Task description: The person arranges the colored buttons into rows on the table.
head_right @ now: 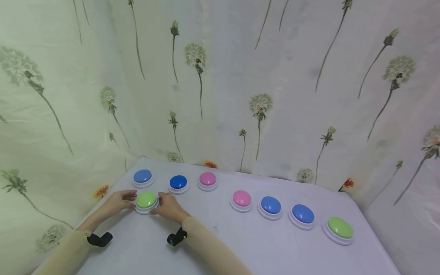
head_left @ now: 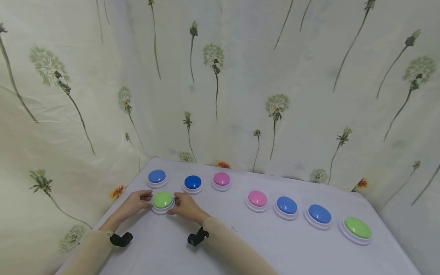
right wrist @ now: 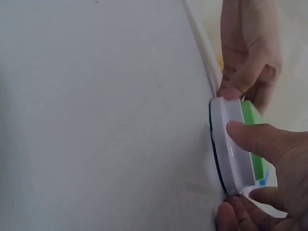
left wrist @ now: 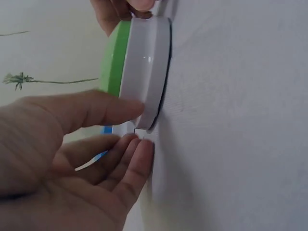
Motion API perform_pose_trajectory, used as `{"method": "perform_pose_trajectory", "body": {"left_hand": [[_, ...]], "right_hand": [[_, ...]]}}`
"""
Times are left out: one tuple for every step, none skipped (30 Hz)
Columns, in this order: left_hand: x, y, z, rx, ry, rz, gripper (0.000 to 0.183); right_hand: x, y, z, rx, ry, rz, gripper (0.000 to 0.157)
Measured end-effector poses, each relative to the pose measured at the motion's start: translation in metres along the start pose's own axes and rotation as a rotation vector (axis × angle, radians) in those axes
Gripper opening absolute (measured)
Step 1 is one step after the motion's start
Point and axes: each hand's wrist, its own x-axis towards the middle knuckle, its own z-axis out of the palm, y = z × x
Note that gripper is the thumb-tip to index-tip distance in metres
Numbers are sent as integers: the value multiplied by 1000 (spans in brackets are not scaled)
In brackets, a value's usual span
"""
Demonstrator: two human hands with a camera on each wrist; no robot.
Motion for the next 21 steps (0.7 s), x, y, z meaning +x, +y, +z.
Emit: {"method": "perform_pose_trajectory", "body": {"left_hand": [[1,-1,0,-11,-18,2,60],[2,-1,0,-8,-37,9,59],[3,-2,1,-17,-53,5,59],[3,-3,0,-20,-72,7,59],[3,-3,0,-19,-92,10,60],[3,-4,0,-19,-112,16,61],[3,-4,1,-19,-128,22,62],[2,-5,1,-17,-138,28,63],[2,-5,1,-24,-144,29,64],[2,-6,1,-24,-147,37,66],[2,-6,1,-23,-149,45,67],[2,-7,1,-25,-146,52,67],[2,-7,2,-21,-142,60,67],[2,-8,2,-16,-139,68,67],[2,-8,2,-13,-136,74,67],[2,-8,3,-9,-136,80,68],[1,-8,3,-5,-134,81,68],[1,-8,3,4,-134,85,69],[0,-7,4,6,-131,81,69],[0,-6,4,9,-129,77,70],[-1,-5,5,10,-123,72,70]], "right_hand": [[2,-1,1,-7,4,-3,74],[4,-1,3,-10,8,-6,72],[5,-1,4,-15,11,-2,71],[6,-1,5,-18,15,0,70],[7,-1,6,-20,19,10,69],[7,-1,7,-17,23,21,68],[8,-1,8,-13,29,29,67],[8,0,8,-6,35,36,67],[7,1,9,-3,41,44,67],[7,1,10,2,45,47,67],[7,2,10,7,48,48,68],[7,2,10,10,50,47,68],[7,3,10,10,52,44,68],[6,3,10,11,52,41,68],[6,2,9,10,51,38,68],[5,2,9,7,50,34,69],[5,2,8,3,50,27,69],[4,1,7,4,50,22,69],[4,0,6,1,50,15,69],[3,0,5,4,49,7,68],[3,-1,4,7,49,0,68]]}}
